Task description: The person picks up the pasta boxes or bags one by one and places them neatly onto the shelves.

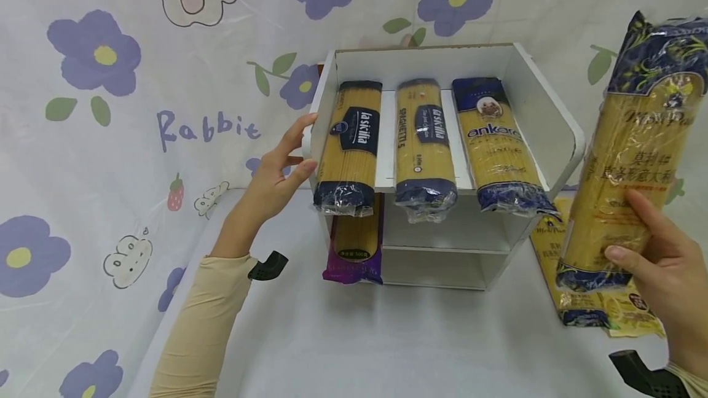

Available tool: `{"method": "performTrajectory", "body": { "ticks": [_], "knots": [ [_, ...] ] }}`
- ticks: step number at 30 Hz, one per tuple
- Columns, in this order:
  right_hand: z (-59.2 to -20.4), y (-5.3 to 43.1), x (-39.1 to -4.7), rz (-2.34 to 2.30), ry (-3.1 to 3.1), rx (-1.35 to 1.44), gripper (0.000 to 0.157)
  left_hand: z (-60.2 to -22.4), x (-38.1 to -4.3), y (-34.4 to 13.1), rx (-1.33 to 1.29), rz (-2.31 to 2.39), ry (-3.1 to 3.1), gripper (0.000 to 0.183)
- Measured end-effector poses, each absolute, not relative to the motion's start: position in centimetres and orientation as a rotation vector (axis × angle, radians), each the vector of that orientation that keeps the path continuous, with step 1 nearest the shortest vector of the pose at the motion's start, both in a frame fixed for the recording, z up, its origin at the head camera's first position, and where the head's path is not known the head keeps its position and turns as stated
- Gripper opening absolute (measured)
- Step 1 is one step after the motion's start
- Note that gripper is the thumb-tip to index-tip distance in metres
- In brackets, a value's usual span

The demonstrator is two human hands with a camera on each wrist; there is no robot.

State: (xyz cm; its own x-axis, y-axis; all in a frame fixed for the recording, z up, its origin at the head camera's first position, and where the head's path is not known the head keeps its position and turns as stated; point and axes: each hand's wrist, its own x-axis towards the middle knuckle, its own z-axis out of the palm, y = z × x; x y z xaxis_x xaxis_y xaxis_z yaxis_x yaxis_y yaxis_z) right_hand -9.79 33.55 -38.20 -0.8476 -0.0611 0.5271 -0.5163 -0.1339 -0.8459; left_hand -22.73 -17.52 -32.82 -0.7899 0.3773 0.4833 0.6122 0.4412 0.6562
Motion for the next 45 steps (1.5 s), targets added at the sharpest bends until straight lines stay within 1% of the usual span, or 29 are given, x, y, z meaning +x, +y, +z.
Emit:
{"method": "performTrajectory", "body": {
  "ticks": [3,10,13,17,20,24,25,29,33,36,40,45],
  "knots": [
    [-37.8,33.0,-9.5,2.085,-1.769,0.75,0.068,-32.8,-22.7,-17.5,-0.848,-1.273,-2.434,0.077],
    [-36.6,31.5,-8.4,1.999,-1.903,0.962,0.067,-32.9,-22.8,-17.5,-0.838,-1.286,-2.439,0.076],
    [-36.5,30.4,-8.5,1.989,-1.926,1.122,0.065,-32.9,-22.8,-17.5,-0.84,-1.292,-2.434,0.075],
    [-36.7,28.2,-9.1,1.932,-1.908,1.37,0.059,-32.9,-22.7,-17.5,-0.846,-1.291,-2.426,0.075],
    [-37.1,26.8,-9.5,1.864,-1.951,1.482,0.059,-32.9,-22.8,-17.5,-0.854,-1.291,-2.42,0.076],
    [-37.8,25.6,-9.8,1.69,-2.144,1.538,0.066,-33.0,-22.8,-17.6,-0.867,-1.297,-2.415,0.076],
    [-37.9,25.3,-9.9,1.642,-2.198,1.551,0.066,-33.0,-22.8,-17.6,-0.869,-1.299,-2.413,0.076],
    [-38.6,24.1,-10.0,1.583,-2.407,1.593,0.059,-33.0,-22.8,-17.6,-0.881,-1.298,-2.4,0.078],
    [-39.7,23.5,-10.3,1.714,-2.477,1.692,0.052,-32.9,-22.8,-17.5,-0.892,-1.292,-2.399,0.078],
    [-40.5,23.2,-10.8,1.76,-2.514,1.761,0.05,-33.0,-22.8,-17.6,-0.891,-1.296,-2.396,0.078],
    [-41.1,23.0,-11.3,1.708,-2.618,1.795,0.047,-32.9,-22.7,-17.6,-0.877,-1.298,-2.399,0.077],
    [-42.2,23.1,-11.9,1.732,-2.715,1.784,0.044,-33.0,-22.8,-17.5,-0.873,-1.29,-2.407,0.077]
  ]
}}
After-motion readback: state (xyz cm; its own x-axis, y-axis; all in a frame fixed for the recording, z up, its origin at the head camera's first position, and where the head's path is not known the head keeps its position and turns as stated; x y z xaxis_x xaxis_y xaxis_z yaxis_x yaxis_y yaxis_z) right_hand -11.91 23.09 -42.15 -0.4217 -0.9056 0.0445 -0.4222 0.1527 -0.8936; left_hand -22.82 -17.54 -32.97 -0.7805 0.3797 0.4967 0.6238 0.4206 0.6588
